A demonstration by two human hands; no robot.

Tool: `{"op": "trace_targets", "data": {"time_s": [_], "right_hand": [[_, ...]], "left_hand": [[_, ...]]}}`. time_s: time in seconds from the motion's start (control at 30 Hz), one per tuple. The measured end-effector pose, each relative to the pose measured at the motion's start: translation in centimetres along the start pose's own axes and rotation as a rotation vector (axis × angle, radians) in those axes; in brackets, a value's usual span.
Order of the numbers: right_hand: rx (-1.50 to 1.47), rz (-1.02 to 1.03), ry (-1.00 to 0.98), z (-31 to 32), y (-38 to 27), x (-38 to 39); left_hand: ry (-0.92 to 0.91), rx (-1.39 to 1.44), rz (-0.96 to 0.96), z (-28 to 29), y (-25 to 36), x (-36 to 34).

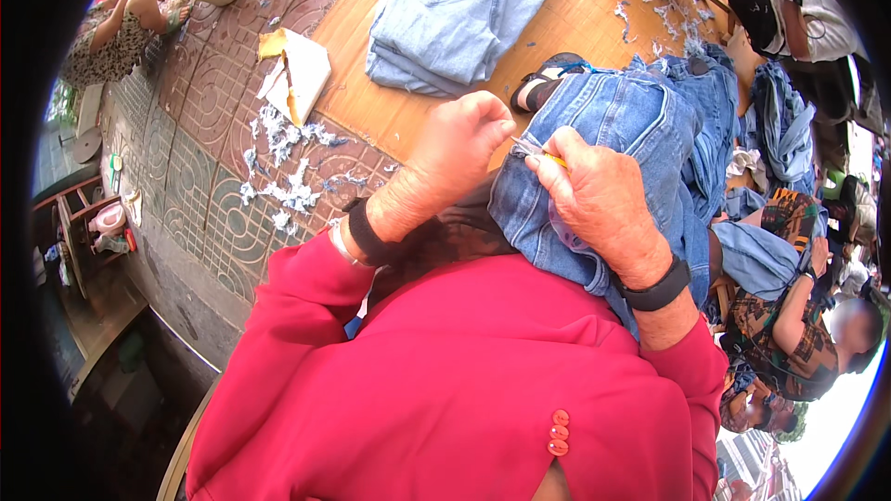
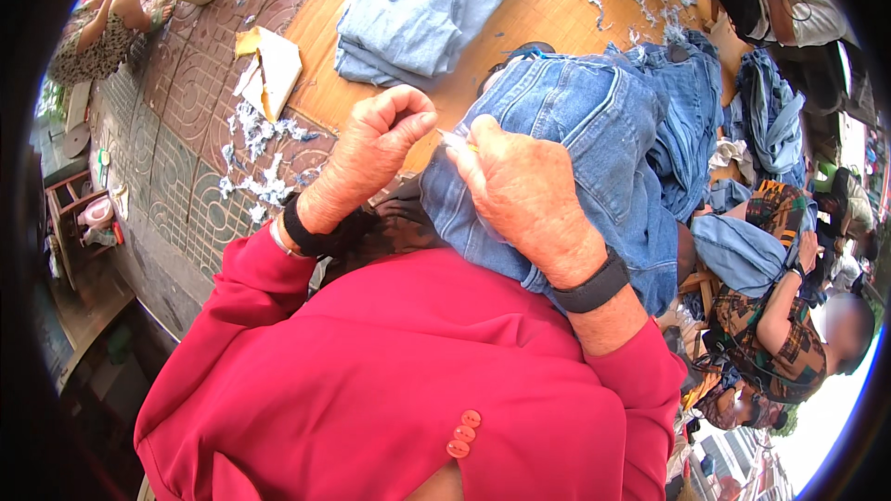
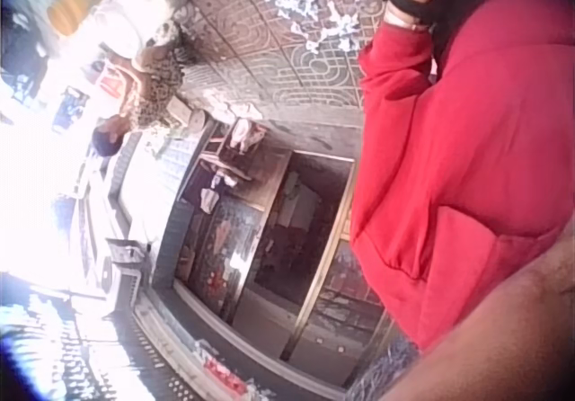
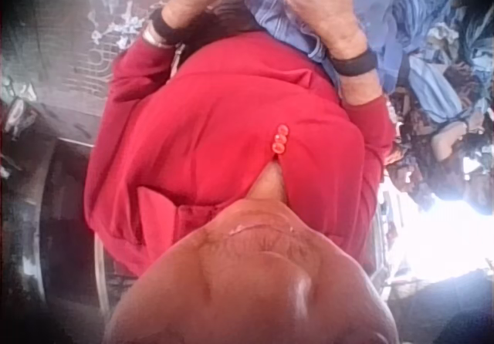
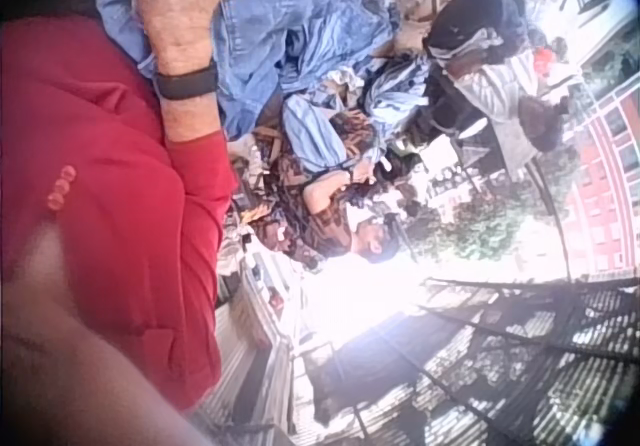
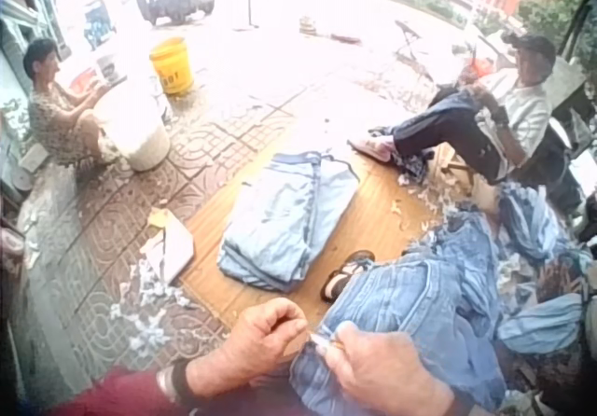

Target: The recorder uses scissors and a small tool to repair or modify denim jeans in an outdoor workshop setting.

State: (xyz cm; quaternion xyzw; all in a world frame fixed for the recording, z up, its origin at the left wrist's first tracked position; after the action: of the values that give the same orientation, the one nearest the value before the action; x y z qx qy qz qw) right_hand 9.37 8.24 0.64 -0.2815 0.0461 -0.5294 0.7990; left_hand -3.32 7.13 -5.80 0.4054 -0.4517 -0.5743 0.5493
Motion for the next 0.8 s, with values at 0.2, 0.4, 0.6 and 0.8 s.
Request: {"op": "trace_targets", "data": {"time_s": [0.2, 0.4, 0.6, 0.8], "right_hand": [[-0.167, -0.176, 0.044, 2.9, 2.6, 1.3], [-0.514, -0.358, 0.094, 6.1, 6.6, 4.2], [-0.580, -0.460, 0.229, 8.2, 11.3, 8.4], [-0.592, -0.504, 0.256, 7.8, 13.7, 10.3]], "left_hand": [[0.090, 0.040, 0.245, 4.5, -7.6, 3.6], [0.074, -0.437, 0.705, 12.6, -28.8, 19.7], [-0.043, -0.489, 1.144, 14.6, -33.8, 31.0], [-0.025, -0.983, 0.861, 17.2, -37.9, 33.0]]}}
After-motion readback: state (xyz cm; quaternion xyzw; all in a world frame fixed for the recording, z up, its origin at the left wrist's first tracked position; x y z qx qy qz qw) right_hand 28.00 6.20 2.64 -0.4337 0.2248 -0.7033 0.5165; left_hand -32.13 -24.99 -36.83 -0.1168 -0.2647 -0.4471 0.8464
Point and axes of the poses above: each hand's wrist, its own x-axis away from the middle knuckle, its own z-axis out of the back of the hand, y = z × x, the point moved 8 cm from there along -x, towards the middle knuckle, and after that the axes turned 8 degrees about -z, right-handed, at the moved point
